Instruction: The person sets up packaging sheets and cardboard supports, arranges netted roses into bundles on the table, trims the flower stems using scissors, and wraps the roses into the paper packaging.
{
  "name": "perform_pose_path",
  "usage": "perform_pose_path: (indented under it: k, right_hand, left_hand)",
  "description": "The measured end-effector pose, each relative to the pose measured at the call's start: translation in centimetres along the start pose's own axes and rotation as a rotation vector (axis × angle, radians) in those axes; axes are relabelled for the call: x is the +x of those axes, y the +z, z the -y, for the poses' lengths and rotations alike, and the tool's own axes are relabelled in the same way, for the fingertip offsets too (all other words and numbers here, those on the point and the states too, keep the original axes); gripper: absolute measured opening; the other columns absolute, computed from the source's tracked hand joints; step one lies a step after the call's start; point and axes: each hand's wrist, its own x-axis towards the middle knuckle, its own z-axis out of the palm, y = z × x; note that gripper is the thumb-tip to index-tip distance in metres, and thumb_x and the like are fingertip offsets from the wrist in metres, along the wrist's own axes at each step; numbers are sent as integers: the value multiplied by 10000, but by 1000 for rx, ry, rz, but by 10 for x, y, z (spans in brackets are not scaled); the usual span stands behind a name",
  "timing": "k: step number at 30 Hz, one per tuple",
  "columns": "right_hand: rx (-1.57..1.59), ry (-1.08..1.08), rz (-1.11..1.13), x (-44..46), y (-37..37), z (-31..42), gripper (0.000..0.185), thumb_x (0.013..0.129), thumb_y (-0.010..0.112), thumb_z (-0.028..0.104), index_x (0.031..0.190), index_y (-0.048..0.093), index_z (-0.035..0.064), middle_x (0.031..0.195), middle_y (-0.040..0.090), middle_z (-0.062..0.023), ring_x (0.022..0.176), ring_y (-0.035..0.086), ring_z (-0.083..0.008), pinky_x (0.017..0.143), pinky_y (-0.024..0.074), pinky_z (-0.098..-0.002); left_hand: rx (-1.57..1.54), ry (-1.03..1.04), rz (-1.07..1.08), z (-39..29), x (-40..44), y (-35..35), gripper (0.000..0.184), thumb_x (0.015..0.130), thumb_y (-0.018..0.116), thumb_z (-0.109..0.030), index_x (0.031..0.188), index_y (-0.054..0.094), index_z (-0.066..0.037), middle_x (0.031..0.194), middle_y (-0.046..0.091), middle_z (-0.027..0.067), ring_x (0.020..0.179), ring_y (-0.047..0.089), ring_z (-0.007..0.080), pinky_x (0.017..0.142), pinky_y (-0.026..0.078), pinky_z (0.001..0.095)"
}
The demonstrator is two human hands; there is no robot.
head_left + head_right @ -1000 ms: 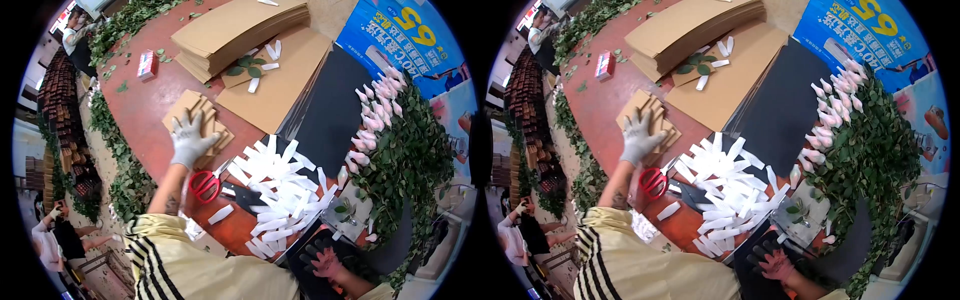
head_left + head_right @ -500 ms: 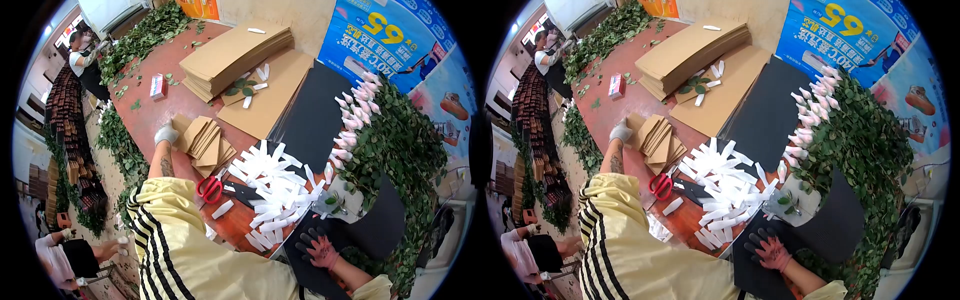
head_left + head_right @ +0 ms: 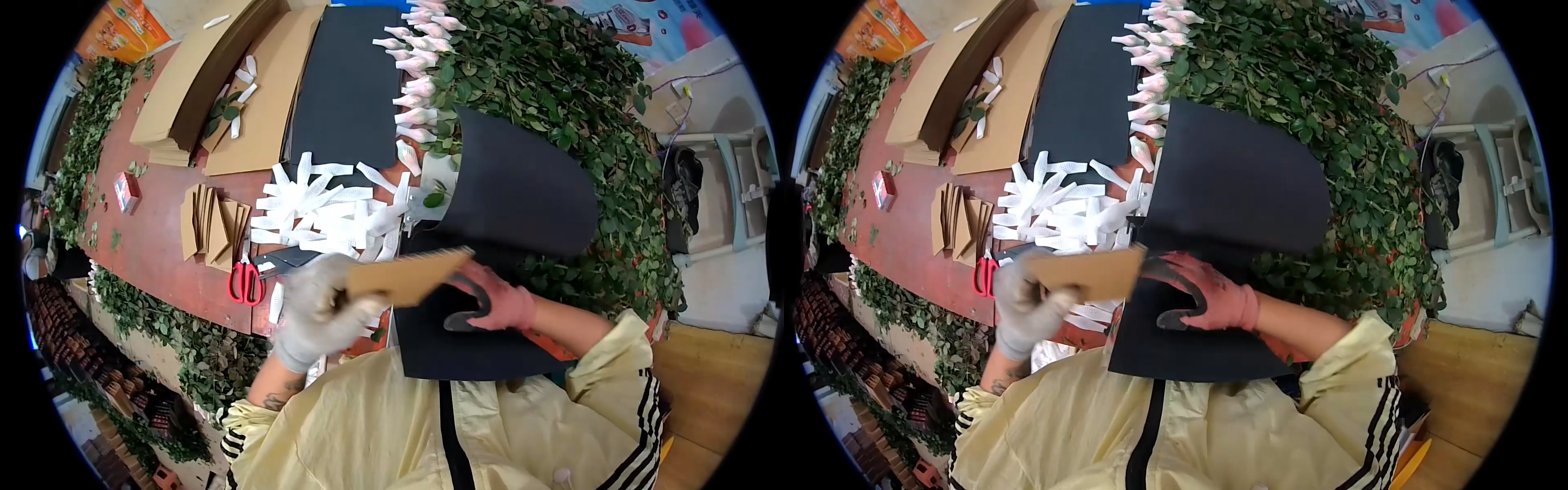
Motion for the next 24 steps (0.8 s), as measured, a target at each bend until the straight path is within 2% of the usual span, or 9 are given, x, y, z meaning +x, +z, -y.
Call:
perform_pose_path:
  k: [1, 3, 5, 7, 9, 16, 19, 22, 24]
  right_hand:
    - [169, 125, -82, 1, -3, 20, 867, 642, 769, 207, 1360, 320, 17, 1336, 440, -190, 1232, 429, -357, 1064, 280, -424]
    - [500, -31, -92, 14, -29, 57, 854, 717, 734, 187, 1396, 239, 33, 1352, 408, -175, 1271, 417, -285, 1069, 289, -417]
    - [-267, -90, 25, 10, -54, 82, 821, 646, 775, 169, 1328, 347, 9, 1259, 502, -176, 1120, 524, -323, 948, 400, -403]
    - [302, 157, -151, -12, -59, 81, 699, 712, 738, 126, 1307, 386, 27, 1200, 543, -121, 1010, 577, -217, 797, 497, -338]
    - [1024, 507, -287, -21, -77, 99, 598, 759, 702, 83, 1287, 427, 28, 1105, 592, -79, 933, 601, -163, 701, 528, -280]
    - [850, 813, 80, -5, -67, 75, 335, 828, 637, 181, 1110, 586, 6, 926, 625, -60, 640, 591, -103, 525, 483, -232]
    - [538, 520, 28, -3, -36, 9, 313, 821, 636, 184, 1072, 604, 0, 914, 636, -50, 667, 610, -118, 581, 505, -266]
    - [547, 834, -51, 1, -21, -15, 300, 823, 622, 206, 1045, 621, 3, 890, 655, -58, 810, 644, -173, 712, 512, -327]
    - [280, 753, -120, -9, 1, -49, 275, 829, 608, 193, 1022, 627, -1, 873, 661, -71, 808, 655, -193, 709, 518, -336]
  left_hand:
    - [-117, -41, -3, -8, 2, 14, 242, 745, 737, -208, 878, 617, -46, 712, 617, 63, 607, 598, 151, 511, 443, 278]
    - [132, 145, 229, -22, 18, 22, 354, 716, 757, -233, 970, 612, -34, 767, 622, 94, 657, 614, 205, 578, 479, 307]
    - [118, 20, 443, -28, 29, 29, 430, 720, 746, -250, 1045, 594, -14, 849, 621, 117, 732, 619, 232, 655, 491, 328]
    - [-24, -134, 179, 1, 23, 24, 473, 820, 625, -412, 1051, 585, -1, 906, 628, 132, 768, 620, 243, 687, 486, 338]
    - [263, -466, 132, 33, 16, 27, 503, 834, 588, -479, 1009, 608, -8, 869, 645, 144, 758, 624, 259, 701, 485, 359]
    - [316, -787, 507, 104, -13, 76, 421, 838, 618, -431, 885, 643, -14, 709, 637, 122, 670, 609, 245, 666, 469, 358]
    - [293, -730, 458, 112, -25, 78, 337, 846, 630, -341, 870, 639, -5, 669, 612, 106, 643, 588, 200, 637, 454, 353]
    - [199, -792, 366, 113, -36, 82, 257, 851, 625, -254, 825, 620, 2, 623, 585, 88, 591, 551, 154, 586, 436, 335]
    - [226, -765, 264, 106, -36, 88, 251, 857, 618, -229, 767, 584, 3, 564, 534, 63, 534, 495, 120, 536, 414, 311]
